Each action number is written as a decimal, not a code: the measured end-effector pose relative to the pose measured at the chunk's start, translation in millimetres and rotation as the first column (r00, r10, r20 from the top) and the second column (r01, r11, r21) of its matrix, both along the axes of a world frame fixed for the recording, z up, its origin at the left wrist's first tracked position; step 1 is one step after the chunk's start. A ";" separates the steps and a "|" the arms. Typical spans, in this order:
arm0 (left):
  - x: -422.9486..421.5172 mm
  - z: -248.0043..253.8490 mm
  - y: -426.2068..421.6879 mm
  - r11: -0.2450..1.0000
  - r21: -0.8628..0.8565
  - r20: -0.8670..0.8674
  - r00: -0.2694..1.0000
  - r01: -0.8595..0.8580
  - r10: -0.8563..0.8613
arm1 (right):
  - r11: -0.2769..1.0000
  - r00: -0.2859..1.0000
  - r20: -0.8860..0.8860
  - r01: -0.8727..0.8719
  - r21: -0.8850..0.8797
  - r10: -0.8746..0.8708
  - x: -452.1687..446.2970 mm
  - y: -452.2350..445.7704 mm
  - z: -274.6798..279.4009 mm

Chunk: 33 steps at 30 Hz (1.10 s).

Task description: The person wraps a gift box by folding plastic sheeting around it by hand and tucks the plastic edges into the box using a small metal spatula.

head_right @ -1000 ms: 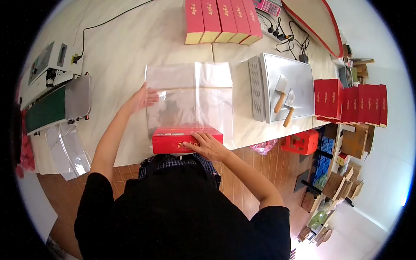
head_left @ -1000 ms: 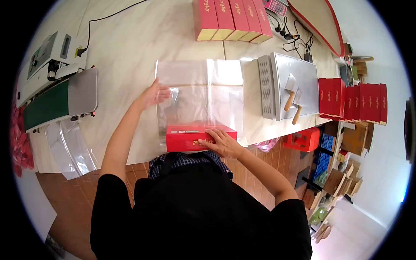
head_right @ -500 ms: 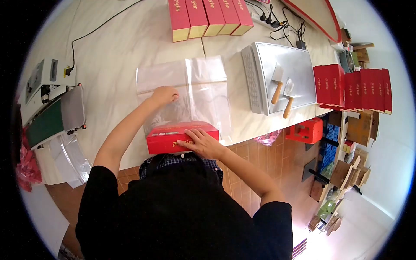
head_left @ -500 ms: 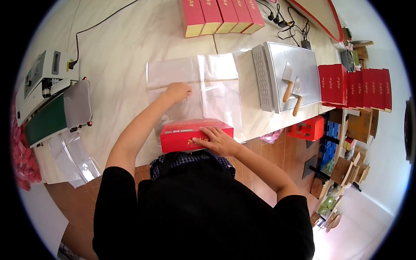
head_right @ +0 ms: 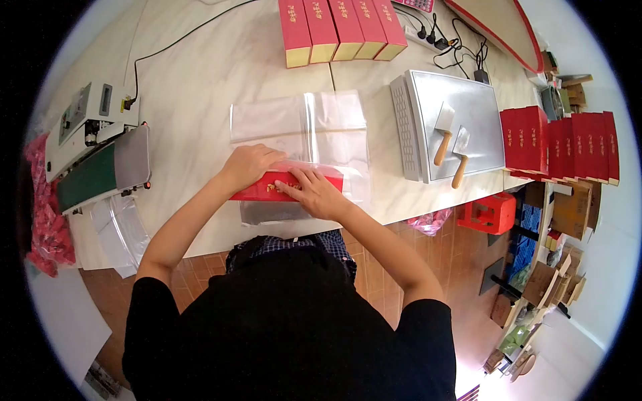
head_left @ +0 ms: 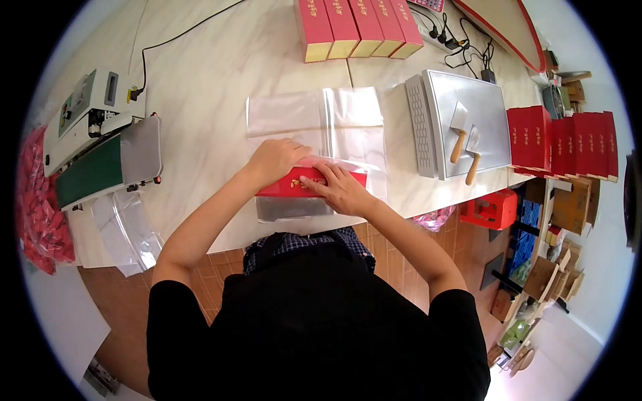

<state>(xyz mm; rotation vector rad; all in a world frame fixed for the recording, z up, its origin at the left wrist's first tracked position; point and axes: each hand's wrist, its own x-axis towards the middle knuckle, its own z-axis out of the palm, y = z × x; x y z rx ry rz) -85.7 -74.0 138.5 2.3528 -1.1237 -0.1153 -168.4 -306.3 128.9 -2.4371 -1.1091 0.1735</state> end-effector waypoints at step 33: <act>-40.4 -20.7 60.0 0.986 0.025 0.322 0.936 -0.163 0.146 | 0.915 0.881 0.282 0.402 -0.025 -0.380 -34.8 26.3 -38.0</act>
